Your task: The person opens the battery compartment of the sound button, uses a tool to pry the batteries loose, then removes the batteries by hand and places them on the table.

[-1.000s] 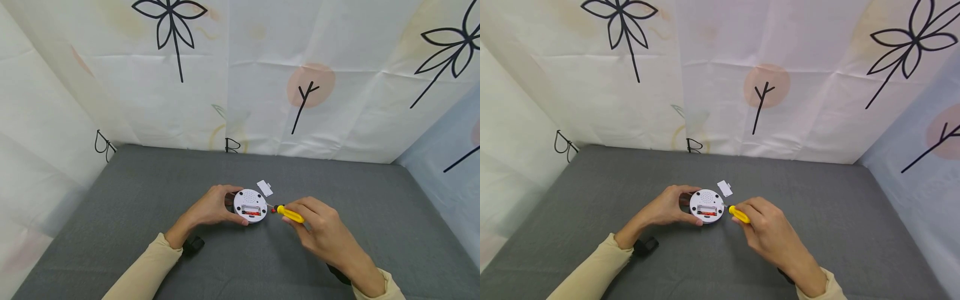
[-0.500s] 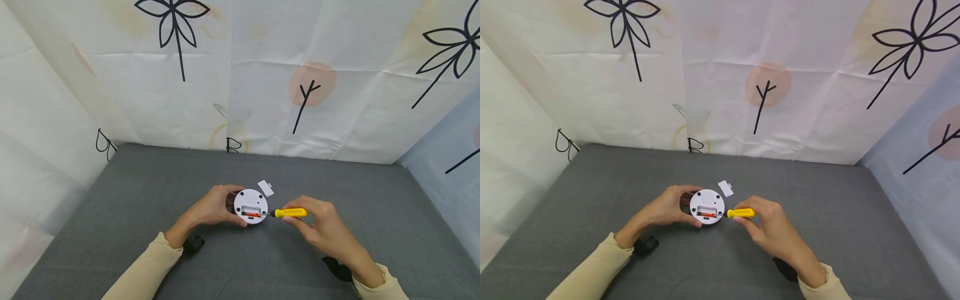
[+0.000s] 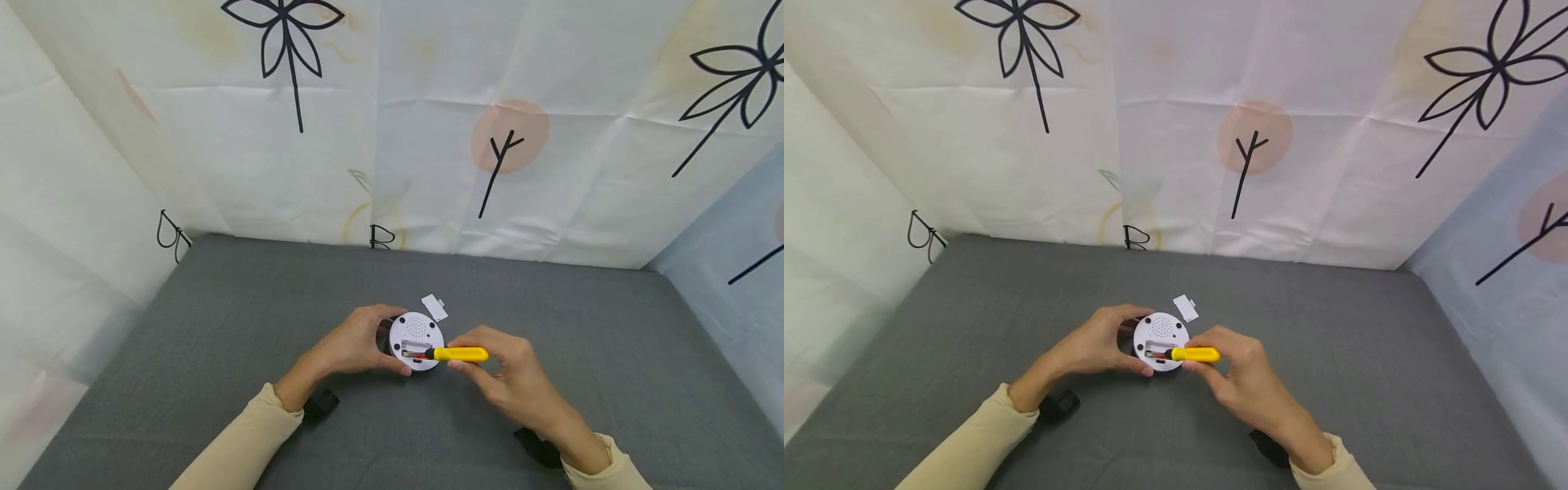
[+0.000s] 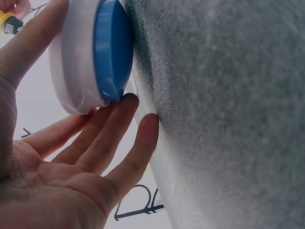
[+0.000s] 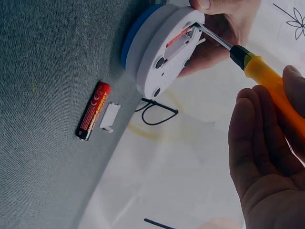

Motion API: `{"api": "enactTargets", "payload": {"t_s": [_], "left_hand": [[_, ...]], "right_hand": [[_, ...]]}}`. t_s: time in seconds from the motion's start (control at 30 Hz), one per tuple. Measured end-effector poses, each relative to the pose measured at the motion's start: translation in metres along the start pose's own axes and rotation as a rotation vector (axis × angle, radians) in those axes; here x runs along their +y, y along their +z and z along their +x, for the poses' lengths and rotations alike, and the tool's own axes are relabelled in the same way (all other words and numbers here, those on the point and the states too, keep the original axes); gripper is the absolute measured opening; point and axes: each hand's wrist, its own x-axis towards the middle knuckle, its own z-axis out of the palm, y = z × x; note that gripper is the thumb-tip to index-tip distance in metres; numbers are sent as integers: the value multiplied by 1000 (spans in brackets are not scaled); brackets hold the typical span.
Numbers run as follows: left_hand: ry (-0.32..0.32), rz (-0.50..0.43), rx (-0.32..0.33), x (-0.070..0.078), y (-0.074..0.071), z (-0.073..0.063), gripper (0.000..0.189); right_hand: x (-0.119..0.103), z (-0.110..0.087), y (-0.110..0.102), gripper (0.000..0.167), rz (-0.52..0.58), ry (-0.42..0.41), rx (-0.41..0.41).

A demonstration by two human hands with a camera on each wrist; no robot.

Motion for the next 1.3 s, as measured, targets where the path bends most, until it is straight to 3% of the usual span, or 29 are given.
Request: {"api": "enactTargets", "payload": {"t_s": [0.23, 0.5, 1.3], "left_hand": [[37, 3, 6, -1, 2, -1, 88], [26, -209, -37, -5, 6, -1, 90], [-25, -201, -27, -4, 7, 1, 89]], "right_hand": [[-3, -1, 4, 34, -33, -15, -10], [-3, 0, 6, 33, -77, -47, 3], [-3, 0, 6, 30, -87, -29, 24]]}}
